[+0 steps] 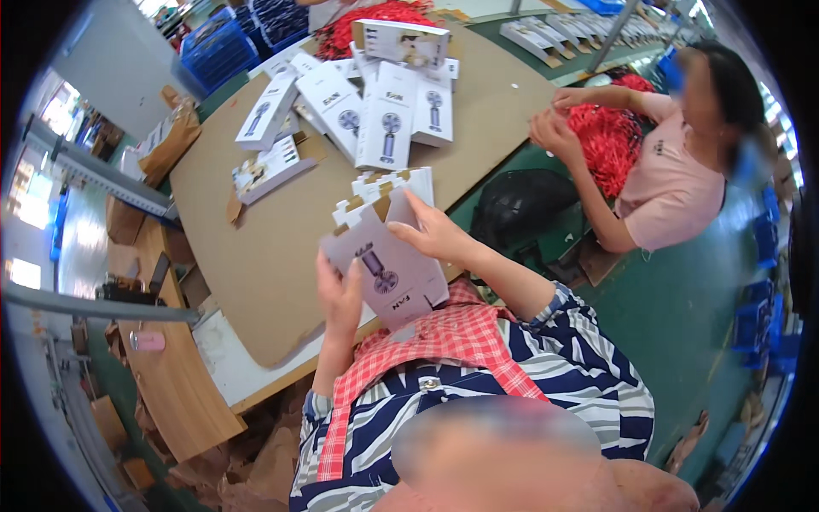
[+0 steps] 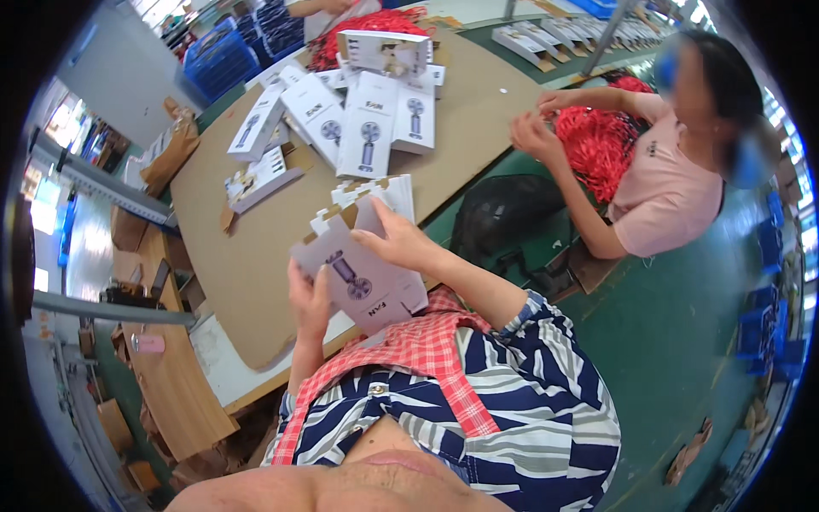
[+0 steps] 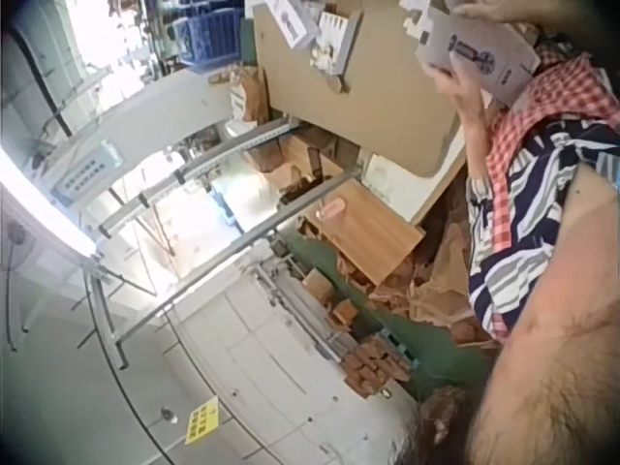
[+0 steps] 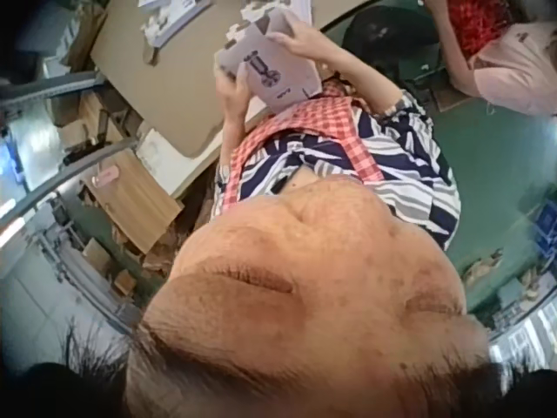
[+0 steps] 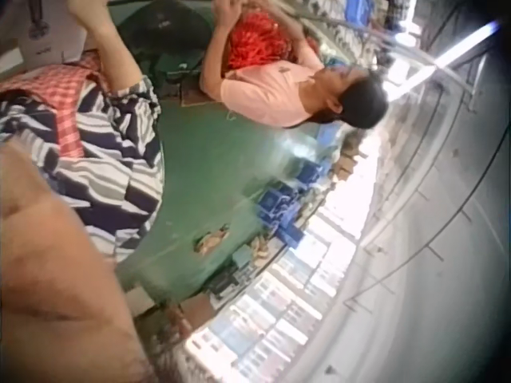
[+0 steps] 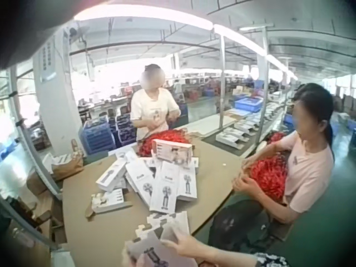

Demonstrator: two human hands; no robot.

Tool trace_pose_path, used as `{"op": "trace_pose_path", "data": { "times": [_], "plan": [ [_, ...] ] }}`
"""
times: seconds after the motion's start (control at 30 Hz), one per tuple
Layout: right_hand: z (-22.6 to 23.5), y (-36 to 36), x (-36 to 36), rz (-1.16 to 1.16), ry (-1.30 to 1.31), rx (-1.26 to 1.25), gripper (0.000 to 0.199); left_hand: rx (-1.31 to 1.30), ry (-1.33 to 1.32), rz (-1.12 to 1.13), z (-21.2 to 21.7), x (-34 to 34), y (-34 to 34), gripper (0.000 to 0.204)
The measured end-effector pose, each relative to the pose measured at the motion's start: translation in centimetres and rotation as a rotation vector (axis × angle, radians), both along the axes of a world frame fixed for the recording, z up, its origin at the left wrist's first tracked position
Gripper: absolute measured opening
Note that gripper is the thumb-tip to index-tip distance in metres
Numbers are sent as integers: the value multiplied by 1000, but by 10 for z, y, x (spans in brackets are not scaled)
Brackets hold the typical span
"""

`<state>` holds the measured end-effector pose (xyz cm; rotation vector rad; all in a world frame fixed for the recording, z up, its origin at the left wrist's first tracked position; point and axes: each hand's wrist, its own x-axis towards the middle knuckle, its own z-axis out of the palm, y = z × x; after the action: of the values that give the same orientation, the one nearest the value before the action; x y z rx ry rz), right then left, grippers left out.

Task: The person takes flat cardboard packaging boxes from a stack and folds them into shape by hand.

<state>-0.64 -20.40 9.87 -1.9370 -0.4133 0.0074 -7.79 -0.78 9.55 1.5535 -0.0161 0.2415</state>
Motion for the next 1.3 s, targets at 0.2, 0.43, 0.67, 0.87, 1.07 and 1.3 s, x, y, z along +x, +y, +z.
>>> {"op": "trace_pose_path", "data": {
  "times": [0.2,0.43,0.67,0.87,1.07,1.3],
  "plan": [
    [45,9,-4,370,324,449,42,-68,55,-438,7,-3,23,40],
    [61,16,-31,593,31,609,61,-209,29,-499,29,-8,11,65],
    [51,23,-14,439,335,655,65,-81,92,-185,3,-1,9,57],
    [43,28,-20,316,284,275,45,-621,150,-165,34,-8,1,43],
    [20,15,-17,353,689,460,49,-284,121,-163,25,1,11,46],
    [36,12,-14,344,445,268,43,-934,327,-372,20,5,13,52]
  ]
}}
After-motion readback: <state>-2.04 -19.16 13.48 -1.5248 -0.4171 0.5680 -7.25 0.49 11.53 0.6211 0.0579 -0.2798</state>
